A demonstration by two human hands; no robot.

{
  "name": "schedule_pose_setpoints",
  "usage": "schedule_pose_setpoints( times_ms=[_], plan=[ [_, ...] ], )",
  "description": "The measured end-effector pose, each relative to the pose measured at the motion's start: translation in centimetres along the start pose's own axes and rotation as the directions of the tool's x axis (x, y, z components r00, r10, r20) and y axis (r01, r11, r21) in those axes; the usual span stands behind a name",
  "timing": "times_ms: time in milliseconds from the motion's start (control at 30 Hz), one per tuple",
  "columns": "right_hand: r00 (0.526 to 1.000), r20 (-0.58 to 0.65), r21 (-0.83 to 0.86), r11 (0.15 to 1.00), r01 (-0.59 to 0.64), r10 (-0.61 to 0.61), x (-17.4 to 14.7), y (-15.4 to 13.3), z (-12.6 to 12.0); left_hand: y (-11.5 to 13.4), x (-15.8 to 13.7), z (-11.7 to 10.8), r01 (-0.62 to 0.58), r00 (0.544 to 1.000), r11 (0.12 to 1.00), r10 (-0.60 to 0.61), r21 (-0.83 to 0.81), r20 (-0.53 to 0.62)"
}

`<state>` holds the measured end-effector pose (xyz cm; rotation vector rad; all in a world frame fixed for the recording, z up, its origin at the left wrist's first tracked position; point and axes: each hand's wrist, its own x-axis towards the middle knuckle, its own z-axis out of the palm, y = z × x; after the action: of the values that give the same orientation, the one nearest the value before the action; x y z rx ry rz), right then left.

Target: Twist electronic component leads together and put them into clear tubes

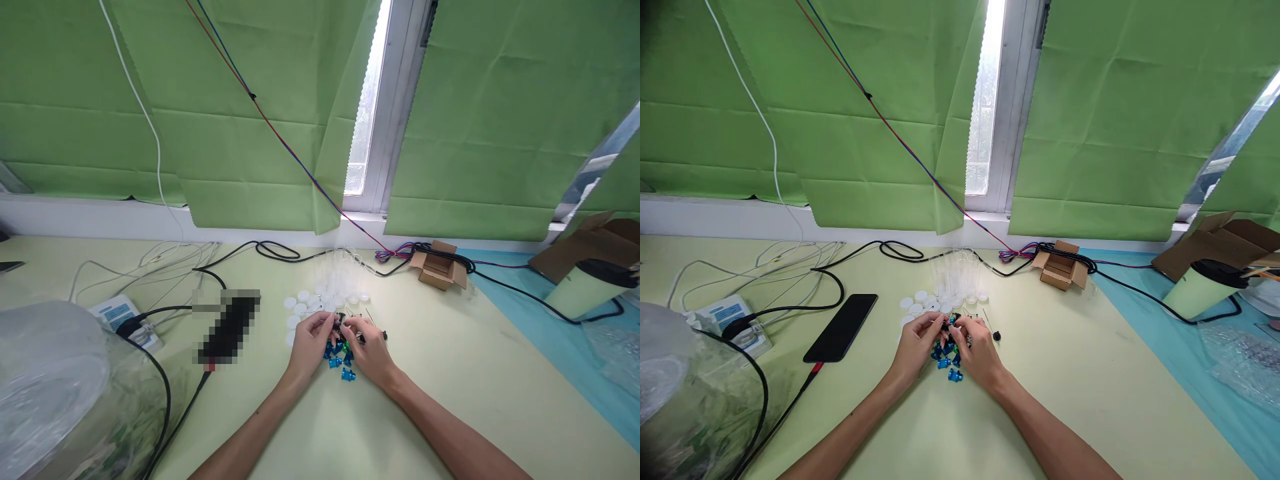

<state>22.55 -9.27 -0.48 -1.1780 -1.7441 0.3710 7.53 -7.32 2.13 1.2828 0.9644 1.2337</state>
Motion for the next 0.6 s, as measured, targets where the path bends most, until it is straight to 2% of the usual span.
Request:
schedule_pose_setpoints(
  times_ms=[433,600],
  plan=[
    [1.0,0.002,0.037,0.999,-0.028,0.028,-0.14,-0.04,0.11,-0.79,0.21,-0.18,0.081,0.997,0.989,-0.082,-0.125,-0.001],
    [0.999,0.029,0.074,0.997,-0.027,0.025,-0.14,-0.01,0.23,-0.73,0.16,-0.19,0.085,0.996,0.989,-0.086,-0.117,-0.008]
  ],
)
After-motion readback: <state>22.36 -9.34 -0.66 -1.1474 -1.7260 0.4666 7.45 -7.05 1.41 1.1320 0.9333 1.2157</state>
